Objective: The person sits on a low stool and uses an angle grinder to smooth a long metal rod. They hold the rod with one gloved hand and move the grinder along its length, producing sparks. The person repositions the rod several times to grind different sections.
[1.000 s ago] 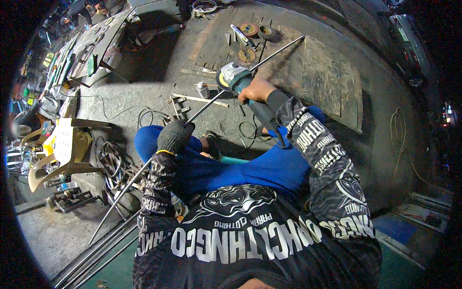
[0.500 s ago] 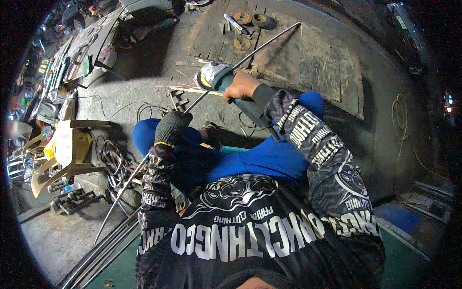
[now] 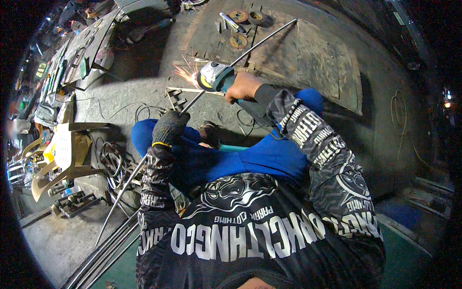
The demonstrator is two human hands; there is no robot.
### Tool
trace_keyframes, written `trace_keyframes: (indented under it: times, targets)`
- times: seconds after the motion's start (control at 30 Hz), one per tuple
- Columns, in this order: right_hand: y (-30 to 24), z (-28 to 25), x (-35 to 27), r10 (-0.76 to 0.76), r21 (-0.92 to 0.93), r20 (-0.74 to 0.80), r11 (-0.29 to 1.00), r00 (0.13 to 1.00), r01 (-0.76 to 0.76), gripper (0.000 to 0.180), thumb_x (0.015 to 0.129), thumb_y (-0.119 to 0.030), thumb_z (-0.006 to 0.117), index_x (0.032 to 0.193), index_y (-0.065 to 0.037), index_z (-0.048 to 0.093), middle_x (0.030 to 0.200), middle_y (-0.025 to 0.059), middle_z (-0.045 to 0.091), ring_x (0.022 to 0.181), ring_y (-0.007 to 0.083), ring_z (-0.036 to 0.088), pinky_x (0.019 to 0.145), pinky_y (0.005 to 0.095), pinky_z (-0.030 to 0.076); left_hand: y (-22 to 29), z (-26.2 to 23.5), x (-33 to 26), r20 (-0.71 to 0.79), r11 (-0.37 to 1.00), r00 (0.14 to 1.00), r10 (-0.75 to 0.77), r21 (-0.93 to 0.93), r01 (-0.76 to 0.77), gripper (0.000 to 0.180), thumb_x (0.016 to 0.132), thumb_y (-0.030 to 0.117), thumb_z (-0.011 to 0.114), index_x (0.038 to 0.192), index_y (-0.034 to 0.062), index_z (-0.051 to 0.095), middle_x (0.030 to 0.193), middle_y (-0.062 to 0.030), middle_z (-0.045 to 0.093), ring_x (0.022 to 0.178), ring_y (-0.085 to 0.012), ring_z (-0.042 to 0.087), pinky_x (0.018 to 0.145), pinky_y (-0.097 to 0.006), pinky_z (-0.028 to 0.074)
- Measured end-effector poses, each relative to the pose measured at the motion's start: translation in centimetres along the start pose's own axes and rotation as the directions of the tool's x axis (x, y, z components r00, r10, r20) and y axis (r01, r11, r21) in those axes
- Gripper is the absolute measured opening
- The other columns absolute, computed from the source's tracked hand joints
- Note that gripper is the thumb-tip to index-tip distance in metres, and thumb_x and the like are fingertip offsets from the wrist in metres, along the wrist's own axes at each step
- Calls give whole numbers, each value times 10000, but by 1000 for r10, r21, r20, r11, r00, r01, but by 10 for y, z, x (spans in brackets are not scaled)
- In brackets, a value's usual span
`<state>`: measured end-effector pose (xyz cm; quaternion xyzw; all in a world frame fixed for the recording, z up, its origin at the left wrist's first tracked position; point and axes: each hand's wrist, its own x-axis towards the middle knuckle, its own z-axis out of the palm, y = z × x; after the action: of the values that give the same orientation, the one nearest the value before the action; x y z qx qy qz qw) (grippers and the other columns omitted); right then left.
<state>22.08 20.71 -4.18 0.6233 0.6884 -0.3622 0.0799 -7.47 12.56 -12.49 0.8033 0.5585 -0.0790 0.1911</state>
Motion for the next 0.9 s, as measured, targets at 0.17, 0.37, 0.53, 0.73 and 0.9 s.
trace_keyframes:
  times: [0.17,0.37,0.53,0.73,0.9]
  targets:
    - [13,-6,6,34,17,9,999,999,-34,579,526,-435,811,884,16,746,940,217,725,904,334,713,781,429,562,1,1,-1,-25,988,993,-112,-111,108,429,919,405,497,933,22,689,908,-258,665,887,-443,644,775,-524,497]
    - [36,-16,15,48,56,-23,997,999,-46,630,520,-462,824,916,22,745,1015,217,719,935,338,705,805,418,562,18,-21,-4,18,958,976,-215,-188,215,491,907,441,510,911,-16,689,909,-275,669,885,-449,646,782,-523,498]
    - [55,-32,18,62,62,-109,997,992,-56,552,510,-415,831,820,29,720,911,214,712,816,326,691,737,398,543,35,-38,-15,2,929,960,-279,-252,271,475,913,425,511,906,-19,683,884,-276,667,875,-454,646,766,-515,501]
    - [82,-60,23,96,121,-99,989,991,-83,549,497,-417,837,779,37,711,874,224,707,782,331,682,717,400,536,27,-38,-15,-7,989,997,-81,-121,79,447,908,405,532,895,-14,688,858,-263,669,856,-451,650,740,-508,508]
    - [107,-70,32,109,69,-99,992,989,-103,513,524,-425,818,807,-8,724,853,232,697,763,340,670,712,403,533,24,-34,-21,26,999,999,-19,-35,20,433,906,399,545,876,-10,685,836,-257,665,834,-448,649,720,-508,505]
